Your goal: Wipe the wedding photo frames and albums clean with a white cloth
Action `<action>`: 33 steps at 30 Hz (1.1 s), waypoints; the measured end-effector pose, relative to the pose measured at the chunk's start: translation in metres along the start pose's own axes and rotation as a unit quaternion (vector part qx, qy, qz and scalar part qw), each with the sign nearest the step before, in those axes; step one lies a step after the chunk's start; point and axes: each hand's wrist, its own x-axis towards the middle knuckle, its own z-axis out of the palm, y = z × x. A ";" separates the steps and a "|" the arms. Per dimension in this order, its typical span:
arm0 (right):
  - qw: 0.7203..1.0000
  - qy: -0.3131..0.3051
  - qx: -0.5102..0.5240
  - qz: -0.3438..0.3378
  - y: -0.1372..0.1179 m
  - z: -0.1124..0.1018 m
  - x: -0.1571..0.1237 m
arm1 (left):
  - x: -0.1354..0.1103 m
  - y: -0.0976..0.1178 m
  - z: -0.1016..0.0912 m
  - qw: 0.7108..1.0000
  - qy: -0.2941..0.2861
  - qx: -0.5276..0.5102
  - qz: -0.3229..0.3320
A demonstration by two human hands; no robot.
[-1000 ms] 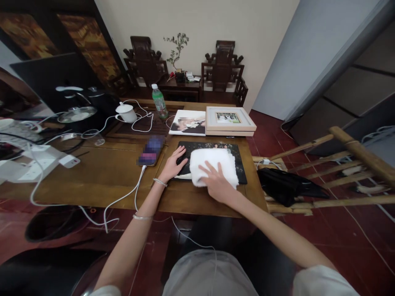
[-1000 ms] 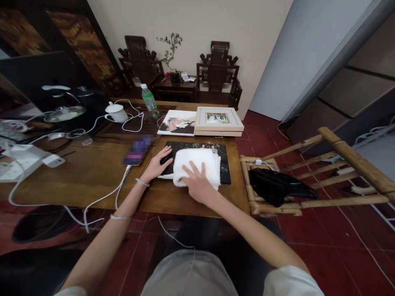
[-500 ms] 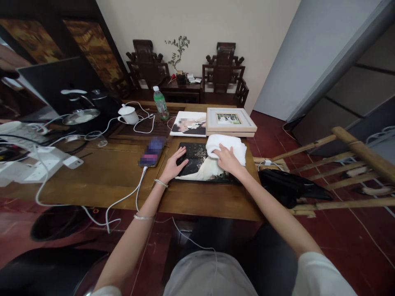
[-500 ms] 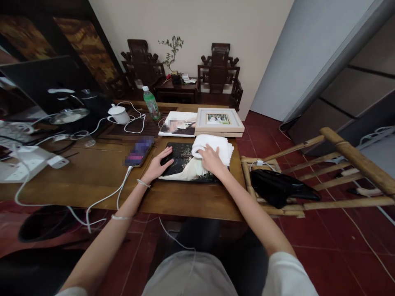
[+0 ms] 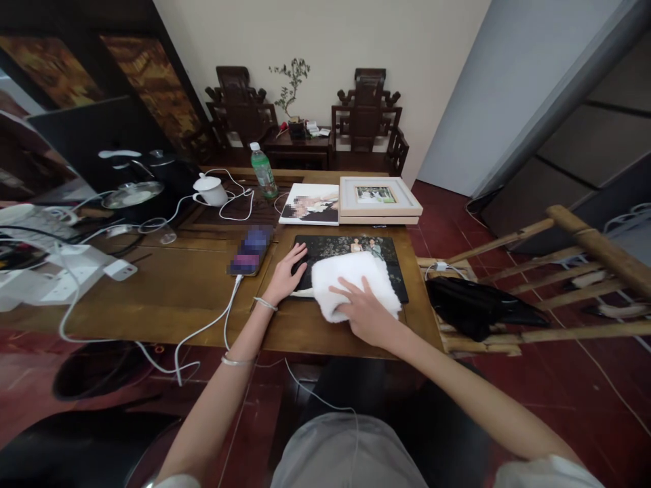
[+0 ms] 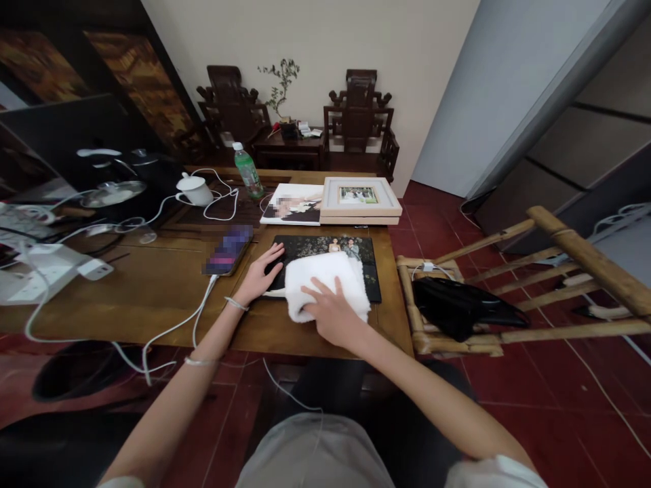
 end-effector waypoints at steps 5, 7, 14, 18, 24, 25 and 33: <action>0.992 0.039 0.001 0.118 0.051 -0.016 -0.019 | 0.001 0.002 -0.001 1.000 0.001 -0.003 -0.005; 0.982 0.048 -0.019 0.180 0.071 -0.020 -0.015 | 0.002 0.003 -0.002 1.000 0.003 -0.010 -0.004; 0.977 0.045 -0.049 0.205 0.073 -0.026 0.036 | 0.003 0.010 -0.005 0.999 0.020 -0.034 -0.003; 0.996 0.006 -0.033 0.082 0.037 -0.013 0.067 | 0.004 0.009 -0.005 0.995 0.031 -0.075 -0.053; 0.996 -0.009 -0.017 -0.081 -0.006 0.003 0.063 | 0.002 0.007 -0.005 0.996 0.030 -0.065 -0.061; 0.995 -0.014 -0.010 -0.094 -0.008 0.001 0.056 | 0.001 0.006 -0.004 0.996 0.027 -0.058 -0.058; 0.997 -0.009 0.001 0.075 0.033 -0.020 0.019 | 0.002 0.000 0.002 0.999 -0.030 0.004 -0.010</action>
